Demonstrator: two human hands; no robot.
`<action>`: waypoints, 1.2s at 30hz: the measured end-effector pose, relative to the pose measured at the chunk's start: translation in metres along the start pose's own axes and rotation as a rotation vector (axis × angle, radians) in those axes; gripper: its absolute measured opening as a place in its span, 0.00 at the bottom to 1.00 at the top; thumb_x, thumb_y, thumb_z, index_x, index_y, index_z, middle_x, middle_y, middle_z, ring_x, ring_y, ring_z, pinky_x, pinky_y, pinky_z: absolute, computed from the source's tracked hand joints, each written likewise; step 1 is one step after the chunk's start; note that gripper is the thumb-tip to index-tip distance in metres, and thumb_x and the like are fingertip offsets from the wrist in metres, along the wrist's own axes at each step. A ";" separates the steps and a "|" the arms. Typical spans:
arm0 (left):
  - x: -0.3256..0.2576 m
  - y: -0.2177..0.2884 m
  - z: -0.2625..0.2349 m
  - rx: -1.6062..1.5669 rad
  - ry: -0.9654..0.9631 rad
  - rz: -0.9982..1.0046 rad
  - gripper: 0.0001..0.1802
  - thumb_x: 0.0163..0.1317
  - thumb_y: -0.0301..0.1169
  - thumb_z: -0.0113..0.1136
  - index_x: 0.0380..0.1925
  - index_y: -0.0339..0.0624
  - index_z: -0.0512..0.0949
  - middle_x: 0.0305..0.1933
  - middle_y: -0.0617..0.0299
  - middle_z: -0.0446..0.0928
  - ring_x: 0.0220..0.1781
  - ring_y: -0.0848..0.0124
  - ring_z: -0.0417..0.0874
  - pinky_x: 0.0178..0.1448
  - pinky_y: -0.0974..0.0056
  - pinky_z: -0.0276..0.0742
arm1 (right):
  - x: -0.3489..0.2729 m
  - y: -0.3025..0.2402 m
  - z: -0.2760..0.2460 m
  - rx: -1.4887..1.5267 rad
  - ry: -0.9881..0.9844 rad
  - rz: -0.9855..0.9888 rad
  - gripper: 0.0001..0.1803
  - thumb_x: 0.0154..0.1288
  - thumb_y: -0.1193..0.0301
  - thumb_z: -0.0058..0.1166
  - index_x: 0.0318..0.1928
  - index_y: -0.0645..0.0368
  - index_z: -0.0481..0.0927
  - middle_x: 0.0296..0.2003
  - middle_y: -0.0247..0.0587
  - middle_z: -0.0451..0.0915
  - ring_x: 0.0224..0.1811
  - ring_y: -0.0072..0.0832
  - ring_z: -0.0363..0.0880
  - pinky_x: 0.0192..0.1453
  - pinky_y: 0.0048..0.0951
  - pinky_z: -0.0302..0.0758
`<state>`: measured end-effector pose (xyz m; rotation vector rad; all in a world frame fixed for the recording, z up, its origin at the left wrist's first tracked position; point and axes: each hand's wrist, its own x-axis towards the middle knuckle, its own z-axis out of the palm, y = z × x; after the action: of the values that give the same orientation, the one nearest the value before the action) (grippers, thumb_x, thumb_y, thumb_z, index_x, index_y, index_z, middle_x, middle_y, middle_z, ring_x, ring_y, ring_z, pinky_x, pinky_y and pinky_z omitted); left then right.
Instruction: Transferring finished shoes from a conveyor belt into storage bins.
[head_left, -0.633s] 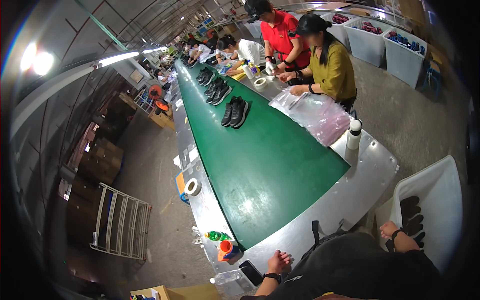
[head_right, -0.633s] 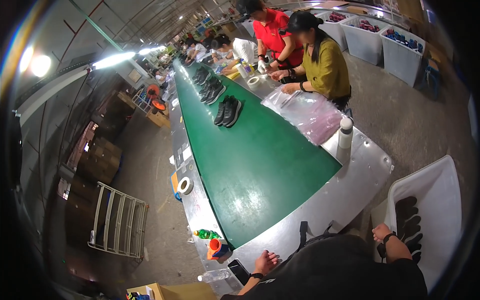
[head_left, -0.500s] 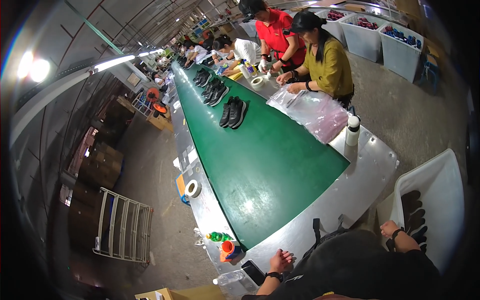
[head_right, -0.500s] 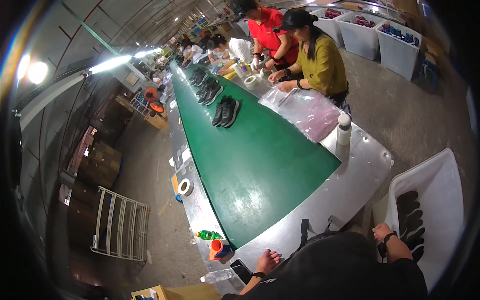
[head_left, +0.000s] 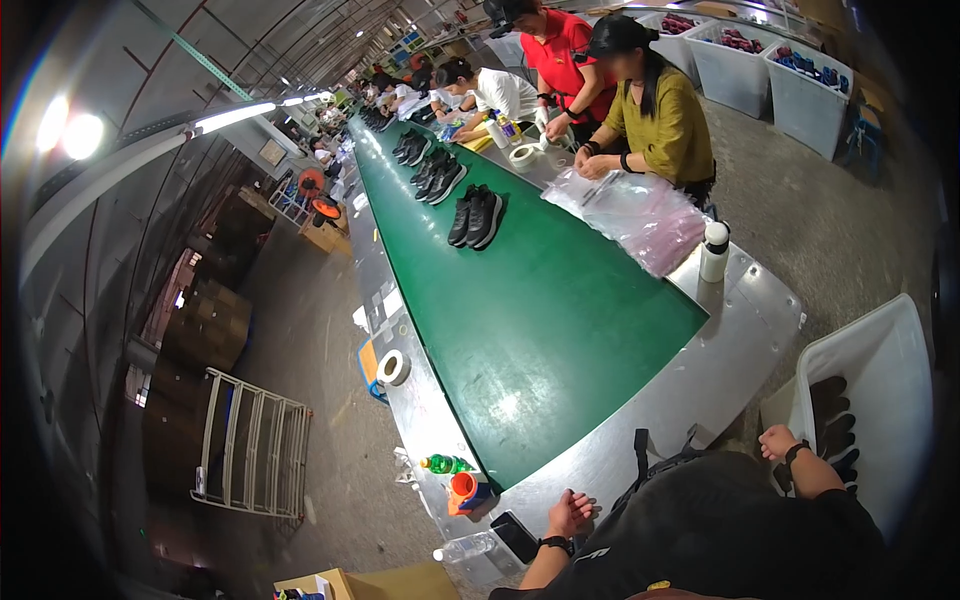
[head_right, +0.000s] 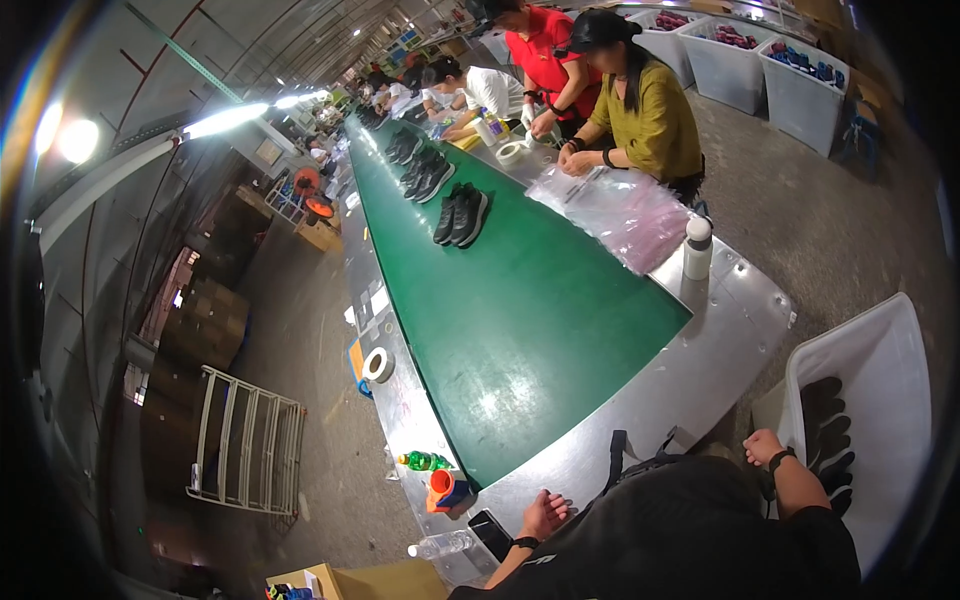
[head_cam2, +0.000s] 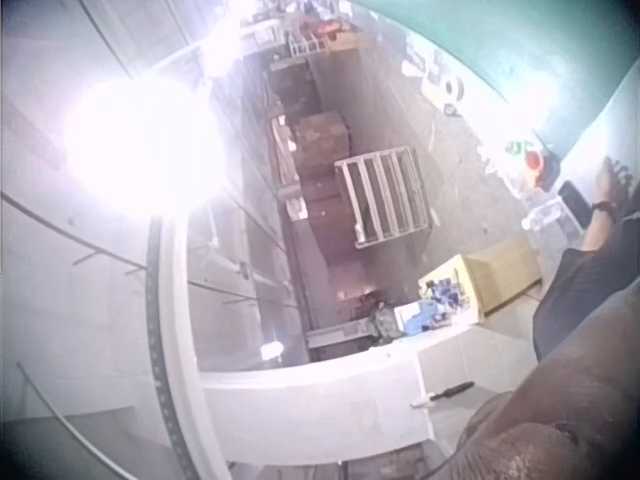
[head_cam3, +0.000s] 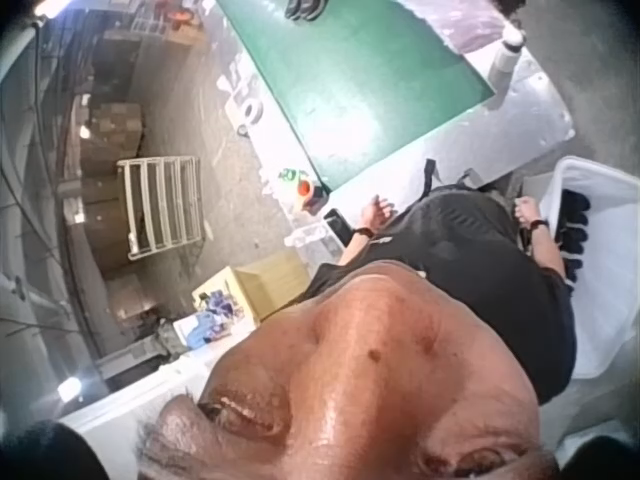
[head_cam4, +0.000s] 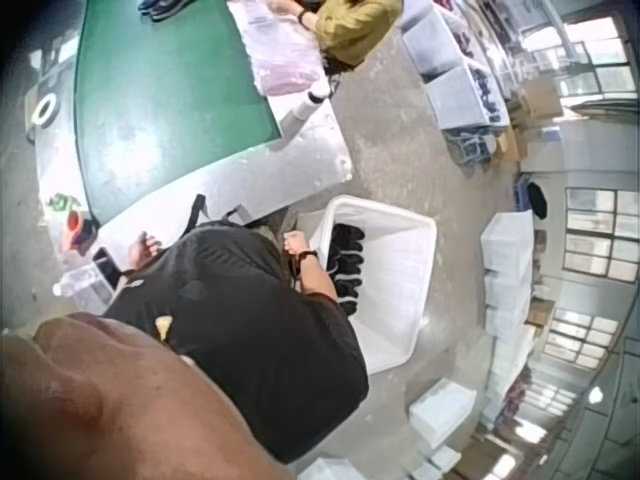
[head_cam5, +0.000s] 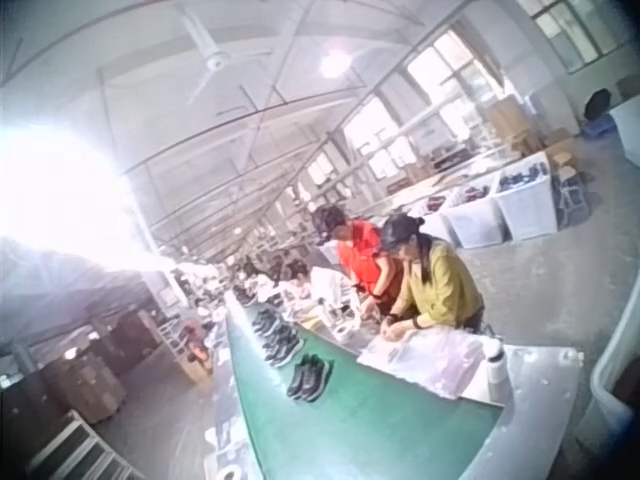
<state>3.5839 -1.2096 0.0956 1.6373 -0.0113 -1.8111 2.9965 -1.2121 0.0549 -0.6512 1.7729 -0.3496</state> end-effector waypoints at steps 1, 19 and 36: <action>-0.001 0.002 0.001 0.003 0.003 0.003 0.23 0.75 0.46 0.43 0.43 0.36 0.76 0.37 0.55 0.82 0.36 0.63 0.85 0.42 0.60 0.84 | 0.003 0.000 0.000 -0.002 0.001 -0.003 0.09 0.67 0.68 0.54 0.37 0.63 0.78 0.26 0.38 0.80 0.22 0.26 0.80 0.23 0.29 0.78; -0.006 0.006 0.007 0.017 0.019 0.019 0.22 0.74 0.45 0.44 0.43 0.36 0.76 0.36 0.55 0.82 0.34 0.64 0.84 0.40 0.61 0.84 | 0.001 -0.006 -0.003 -0.057 -0.009 -0.023 0.13 0.67 0.68 0.53 0.43 0.68 0.77 0.27 0.43 0.81 0.24 0.29 0.82 0.25 0.30 0.80; 0.004 0.000 -0.001 0.006 0.043 0.008 0.23 0.75 0.46 0.43 0.44 0.35 0.76 0.38 0.54 0.83 0.35 0.62 0.85 0.42 0.60 0.84 | 0.007 0.011 0.000 -0.041 -0.002 0.005 0.12 0.68 0.68 0.53 0.41 0.66 0.78 0.28 0.41 0.81 0.25 0.29 0.83 0.27 0.31 0.81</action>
<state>3.5845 -1.2112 0.0920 1.6777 -0.0036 -1.7710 2.9930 -1.2075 0.0439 -0.6758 1.7831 -0.3091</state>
